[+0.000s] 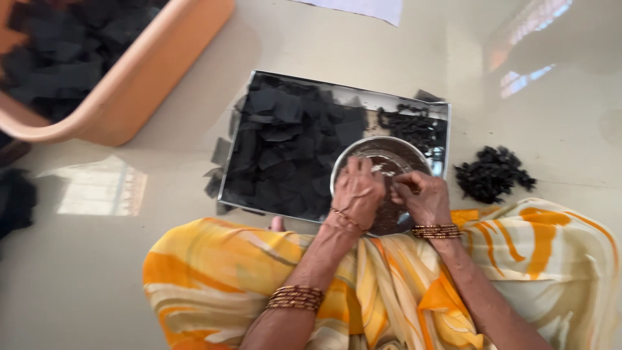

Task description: Rolling hand-made cigarettes using square paper and powder filler on a metal tray.

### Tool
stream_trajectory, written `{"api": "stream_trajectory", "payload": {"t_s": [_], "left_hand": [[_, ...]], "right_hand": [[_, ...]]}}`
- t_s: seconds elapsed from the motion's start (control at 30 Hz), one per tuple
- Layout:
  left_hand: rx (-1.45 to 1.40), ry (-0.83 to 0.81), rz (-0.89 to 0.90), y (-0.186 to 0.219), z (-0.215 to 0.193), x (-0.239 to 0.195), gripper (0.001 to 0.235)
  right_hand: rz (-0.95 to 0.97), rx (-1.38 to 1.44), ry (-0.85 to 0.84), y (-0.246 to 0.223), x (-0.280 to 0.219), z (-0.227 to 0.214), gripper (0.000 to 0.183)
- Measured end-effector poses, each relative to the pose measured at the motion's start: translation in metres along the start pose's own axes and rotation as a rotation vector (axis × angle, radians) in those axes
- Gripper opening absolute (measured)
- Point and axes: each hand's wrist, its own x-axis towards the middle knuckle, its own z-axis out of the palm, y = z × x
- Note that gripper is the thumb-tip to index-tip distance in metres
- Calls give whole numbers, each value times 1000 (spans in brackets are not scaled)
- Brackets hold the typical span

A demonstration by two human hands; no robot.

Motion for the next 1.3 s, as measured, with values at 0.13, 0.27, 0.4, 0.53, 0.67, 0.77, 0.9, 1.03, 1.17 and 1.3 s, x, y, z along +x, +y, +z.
{"api": "stream_trajectory", "payload": {"t_s": [0.13, 0.27, 0.4, 0.53, 0.67, 0.77, 0.9, 1.03, 1.17, 1.3], "left_hand": [[-293, 98, -148, -12, 25, -10, 24], [-481, 61, -359, -23, 51, -14, 8], [-300, 5, -512, -83, 46, 5, 7], [25, -214, -726, -168, -56, 8, 12], [47, -160, -906, -226, -40, -12, 19], [-41, -317, -1002, -236, -27, -18, 28], [-91, -333, -994, -223, -50, -18, 30], [-96, -282, -969, -212, -67, -15, 29], [-148, -266, -1009, -220, -54, -21, 35], [-95, -216, -987, -232, -36, -23, 31]], "right_hand": [[-201, -336, 45, -3, -7, 8, 11], [-379, -421, 61, -14, -13, 10, 16], [-238, -466, -34, -12, -6, 15, 7], [-264, -585, -91, -31, 0, 44, 10], [-792, -253, -268, -75, 20, 105, 22], [-920, -878, -209, -80, 41, 152, 18], [-924, -900, -275, -25, 69, 189, 17], [-899, -842, -306, -12, 69, 188, 16], [-889, -848, -237, -46, 47, 179, 15], [-998, -860, -186, -21, 47, 185, 15]]}}
